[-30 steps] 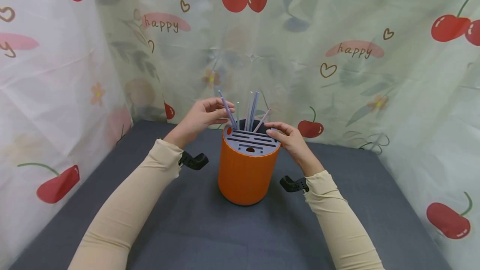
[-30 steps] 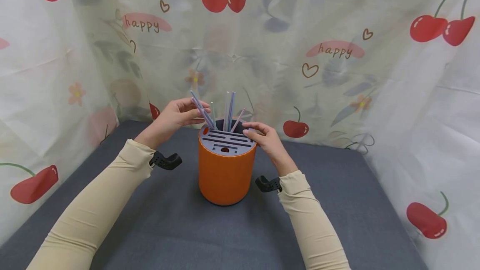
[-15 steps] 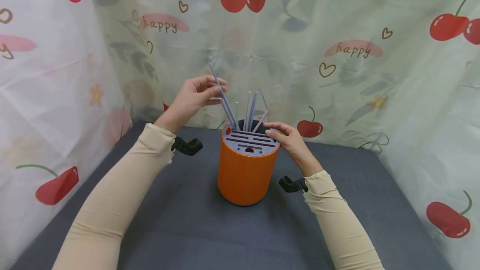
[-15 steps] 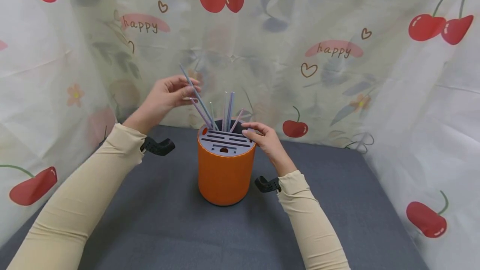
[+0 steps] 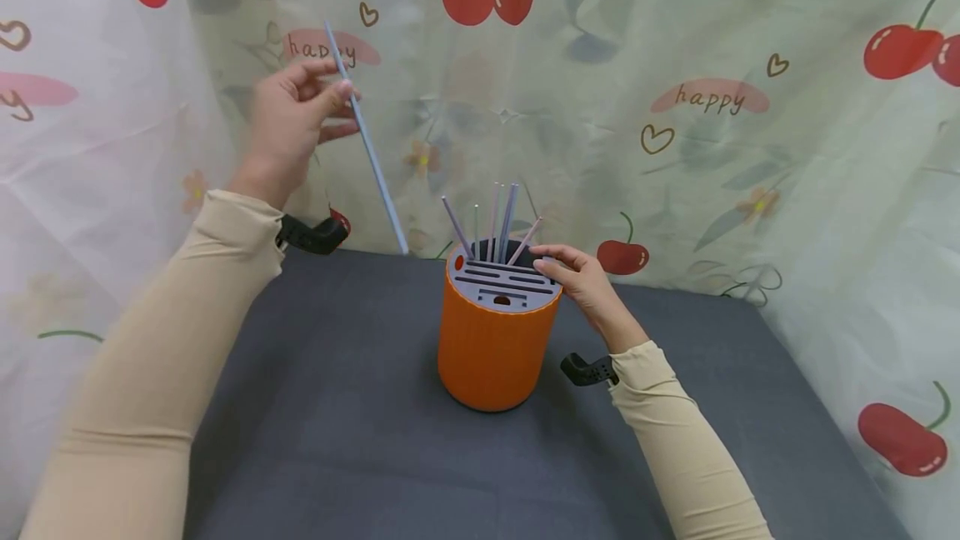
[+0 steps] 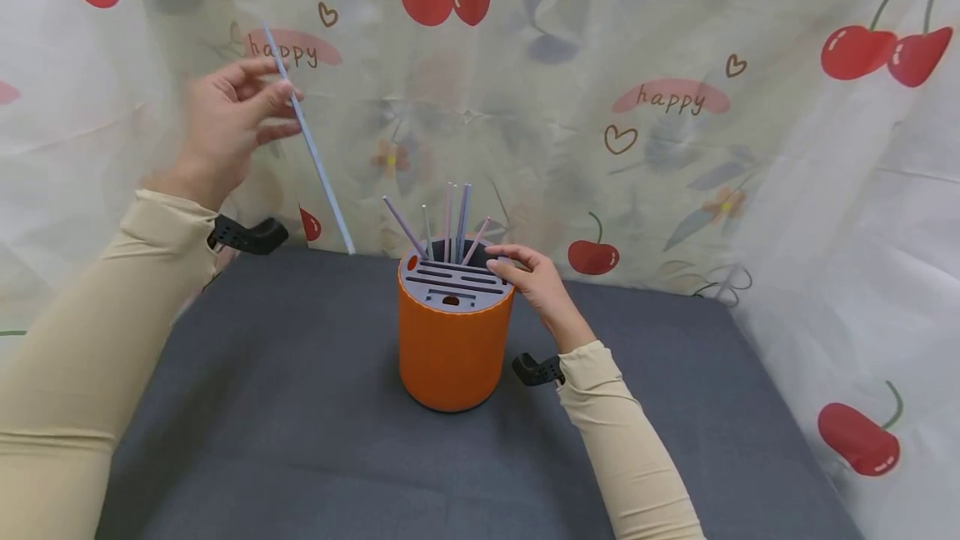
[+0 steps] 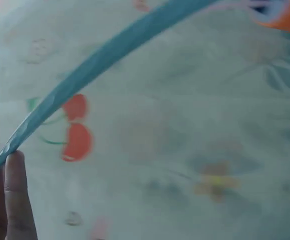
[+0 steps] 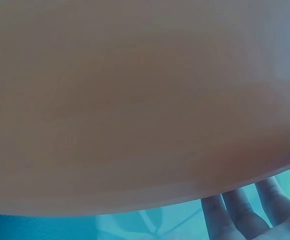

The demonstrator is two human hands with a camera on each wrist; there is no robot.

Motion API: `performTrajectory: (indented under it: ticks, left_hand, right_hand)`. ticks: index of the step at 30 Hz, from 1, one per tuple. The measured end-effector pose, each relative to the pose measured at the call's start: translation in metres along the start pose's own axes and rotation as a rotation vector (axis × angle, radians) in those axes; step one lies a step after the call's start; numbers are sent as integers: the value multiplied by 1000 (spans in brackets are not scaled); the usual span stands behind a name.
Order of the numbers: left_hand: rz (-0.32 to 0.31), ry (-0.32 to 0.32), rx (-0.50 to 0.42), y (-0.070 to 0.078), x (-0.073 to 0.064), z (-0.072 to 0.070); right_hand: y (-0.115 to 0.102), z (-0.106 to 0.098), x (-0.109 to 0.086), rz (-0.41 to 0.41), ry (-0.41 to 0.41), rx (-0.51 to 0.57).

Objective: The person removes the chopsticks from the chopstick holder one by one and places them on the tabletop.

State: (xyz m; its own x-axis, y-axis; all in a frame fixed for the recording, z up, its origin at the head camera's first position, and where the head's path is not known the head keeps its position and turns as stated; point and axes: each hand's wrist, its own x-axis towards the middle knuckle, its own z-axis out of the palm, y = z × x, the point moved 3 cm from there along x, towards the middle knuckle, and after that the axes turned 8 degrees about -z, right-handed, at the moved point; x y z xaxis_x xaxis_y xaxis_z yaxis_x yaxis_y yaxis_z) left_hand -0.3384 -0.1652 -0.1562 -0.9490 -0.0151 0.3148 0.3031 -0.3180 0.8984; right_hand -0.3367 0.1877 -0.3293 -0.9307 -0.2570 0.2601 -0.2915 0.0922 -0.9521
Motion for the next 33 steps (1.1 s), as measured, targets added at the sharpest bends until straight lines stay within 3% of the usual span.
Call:
performTrajectory:
  ticks: [6, 11, 16, 20, 24, 28, 33]
  left_hand:
    - [-284, 6, 256, -101, -8, -25]
    - [-443, -38, 412, -186, -20, -39]
    - [-551, -53, 520, -247, -32, -49]
    - [-613, -44, 547, -279, -40, -57]
    - [-703, -29, 541, -299, -46, -60]
    - [-771, -25, 552, -309, -50, -60]
    - [-790, -20, 589, -313, -50, -58]
  right_hand:
    - [1, -1, -1, -4, -1, 11]
    - [1, 0, -1, 11, -1, 11]
    - [1, 0, 1, 8, -3, 5]
    - [0, 1, 2, 4, -9, 9]
    - [0, 2, 1, 7, -15, 20]
    - [1, 1, 0, 14, -16, 29]
    - [0, -2, 0, 16, -16, 25]
